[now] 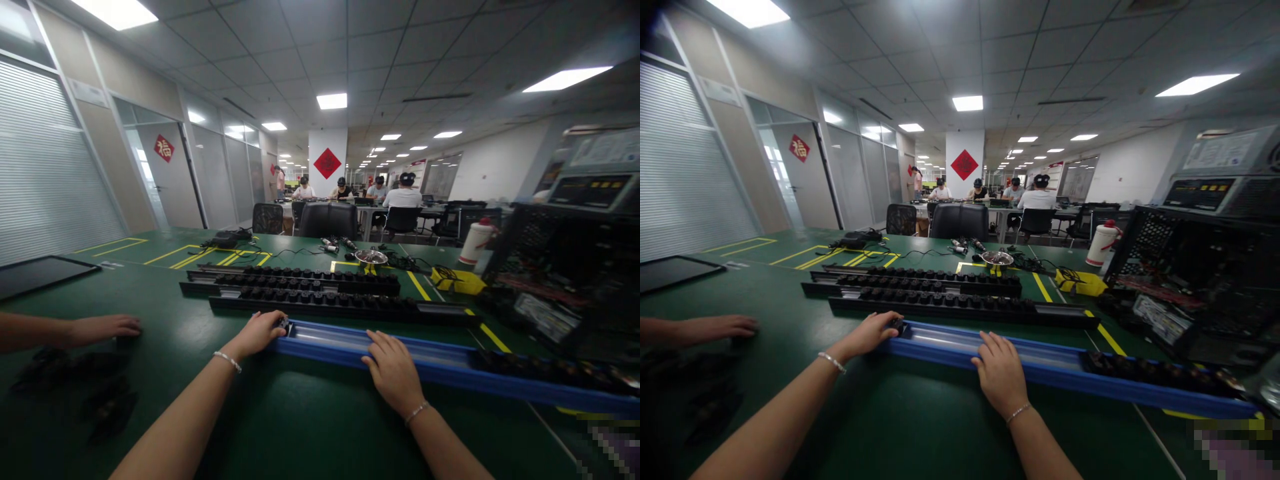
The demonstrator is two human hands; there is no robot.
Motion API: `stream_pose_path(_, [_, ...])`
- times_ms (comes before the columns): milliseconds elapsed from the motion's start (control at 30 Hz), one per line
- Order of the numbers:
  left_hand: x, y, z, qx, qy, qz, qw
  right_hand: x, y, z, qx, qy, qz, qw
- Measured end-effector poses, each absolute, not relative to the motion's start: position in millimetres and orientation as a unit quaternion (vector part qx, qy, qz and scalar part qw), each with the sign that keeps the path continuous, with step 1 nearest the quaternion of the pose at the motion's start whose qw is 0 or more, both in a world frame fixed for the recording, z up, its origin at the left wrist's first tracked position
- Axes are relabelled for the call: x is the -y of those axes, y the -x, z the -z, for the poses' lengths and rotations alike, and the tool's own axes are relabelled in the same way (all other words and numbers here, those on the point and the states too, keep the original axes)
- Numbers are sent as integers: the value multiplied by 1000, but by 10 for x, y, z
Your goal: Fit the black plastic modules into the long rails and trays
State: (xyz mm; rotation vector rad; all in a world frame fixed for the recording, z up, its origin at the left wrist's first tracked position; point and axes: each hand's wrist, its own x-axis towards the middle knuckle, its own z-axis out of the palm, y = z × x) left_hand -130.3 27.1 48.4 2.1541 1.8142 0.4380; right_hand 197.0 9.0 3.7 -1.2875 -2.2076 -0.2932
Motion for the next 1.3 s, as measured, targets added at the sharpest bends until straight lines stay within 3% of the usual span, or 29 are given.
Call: stream_pose_path(1300, [-136,1917,-543,-693,-642,-243,220,-79,-1954,-35,818,494,114,272])
